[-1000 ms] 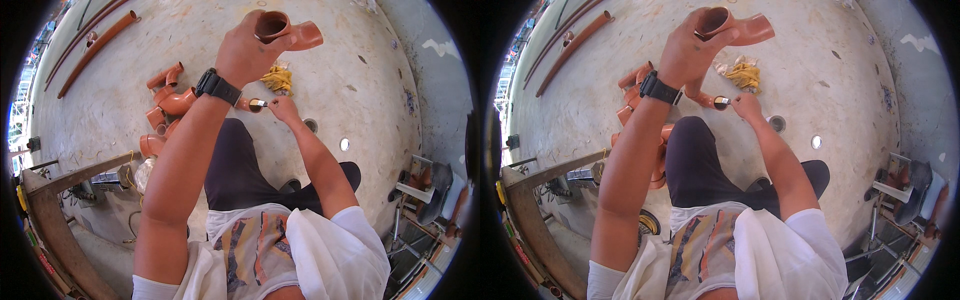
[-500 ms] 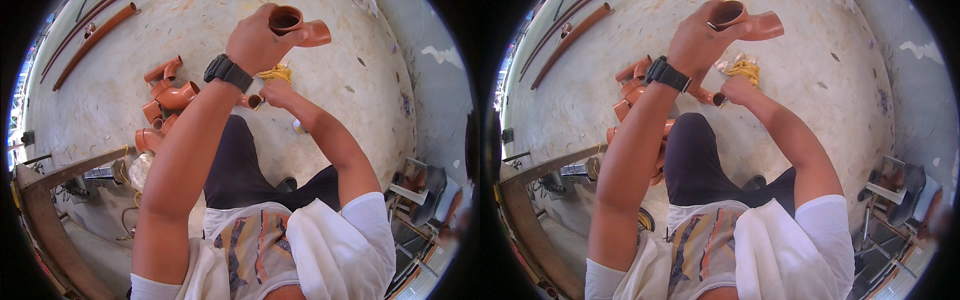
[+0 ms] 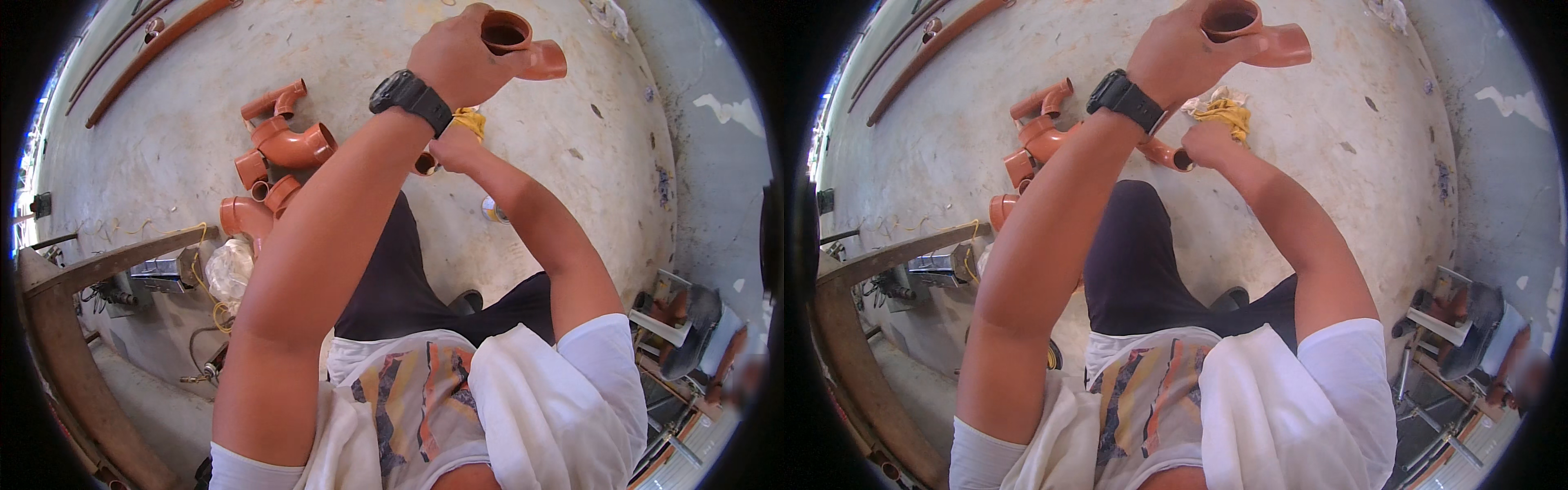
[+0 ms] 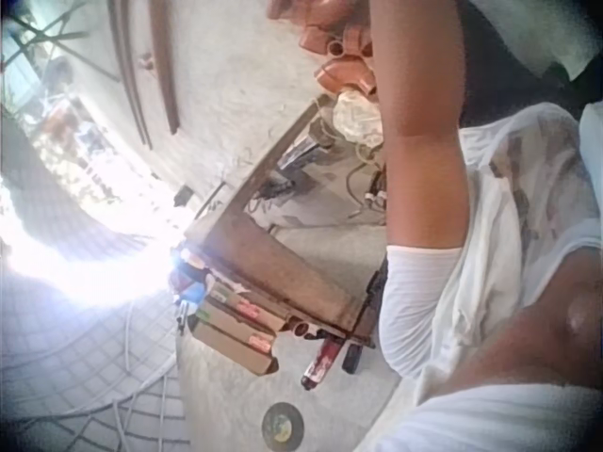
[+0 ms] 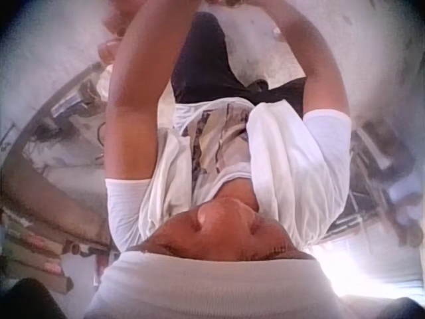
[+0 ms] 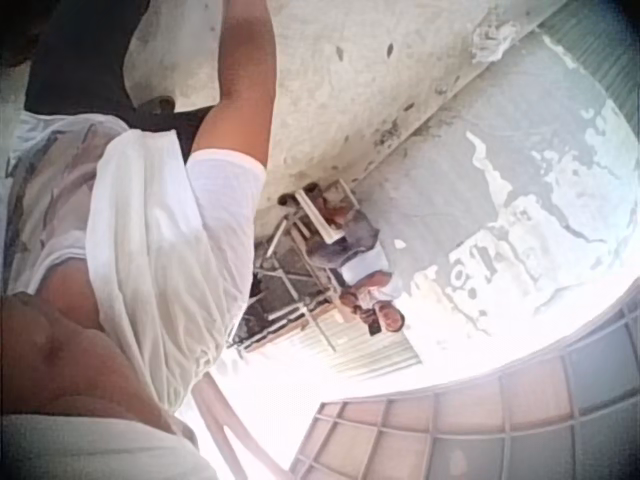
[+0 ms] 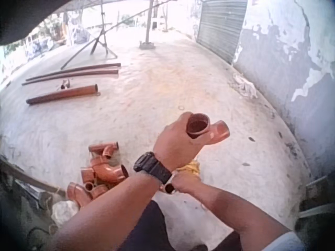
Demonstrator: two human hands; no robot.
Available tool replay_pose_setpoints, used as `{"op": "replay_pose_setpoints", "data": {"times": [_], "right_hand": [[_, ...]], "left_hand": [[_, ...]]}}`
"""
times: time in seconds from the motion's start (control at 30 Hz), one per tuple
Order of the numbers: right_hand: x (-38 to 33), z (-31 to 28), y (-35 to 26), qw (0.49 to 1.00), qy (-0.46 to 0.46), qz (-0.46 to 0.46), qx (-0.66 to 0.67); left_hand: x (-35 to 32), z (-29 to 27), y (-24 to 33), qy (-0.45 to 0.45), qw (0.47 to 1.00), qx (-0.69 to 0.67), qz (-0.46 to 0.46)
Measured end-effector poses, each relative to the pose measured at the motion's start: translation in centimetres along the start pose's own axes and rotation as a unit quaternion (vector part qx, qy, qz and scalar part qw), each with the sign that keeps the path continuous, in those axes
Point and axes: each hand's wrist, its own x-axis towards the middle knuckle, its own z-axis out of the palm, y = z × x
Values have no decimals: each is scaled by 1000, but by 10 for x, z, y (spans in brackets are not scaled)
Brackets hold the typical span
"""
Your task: The person applies glue to the ends of orange plastic pipe fittings using a brush, then joins them together. The person then carries the assembled pipe section to a hole in the floor and inserts it into the opening.
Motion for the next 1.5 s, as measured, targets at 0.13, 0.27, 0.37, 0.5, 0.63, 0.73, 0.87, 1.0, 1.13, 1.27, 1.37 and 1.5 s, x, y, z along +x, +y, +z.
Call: {"op": "replay_pose_setpoints", "data": {"times": [0.13, 0.27, 0.37, 0.5, 0.63, 0.73, 0.87, 1.0, 1.13, 1.27, 1.37, 1.5], "right_hand": [[26, 69, 9, 978, 210, -9, -1], [28, 59, -17, 956, 283, -74, -35], [5, 69, -18, 938, 330, -90, -59], [-18, 61, -7, 935, 326, -106, -93], [-23, 60, -7, 958, 260, -26, -119], [-20, 60, -15, 973, 227, 30, -23], [-1, 50, -8, 983, 163, 75, 45], [28, 25, 26, 973, 51, 76, 211], [21, 24, 52, 923, -22, 134, 359], [-7, 28, 41, 933, 5, 214, 291], [-29, 28, 28, 934, 13, 279, 221], [-42, 35, 7, 931, 2, 309, 195]], "left_hand": [[9, 8, 9, 3, 1000, 15, -9], [20, -2, -6, 27, 998, 32, -37], [27, -1, -8, 28, 997, 43, -61], [33, 3, -13, 17, 997, 22, -68], [32, 8, -13, 12, 998, 17, -63], [33, 11, -9, 18, 997, 34, -71], [25, 1, 8, -2, 997, 44, -68], [28, 5, -10, 23, 996, 67, -61], [22, 2, -2, 7, 998, 37, -57], [19, -4, -4, 1, 997, 52, -59], [19, -1, -1, 2, 998, 40, -44], [21, 10, -4, 2, 999, 31, -24]]}}
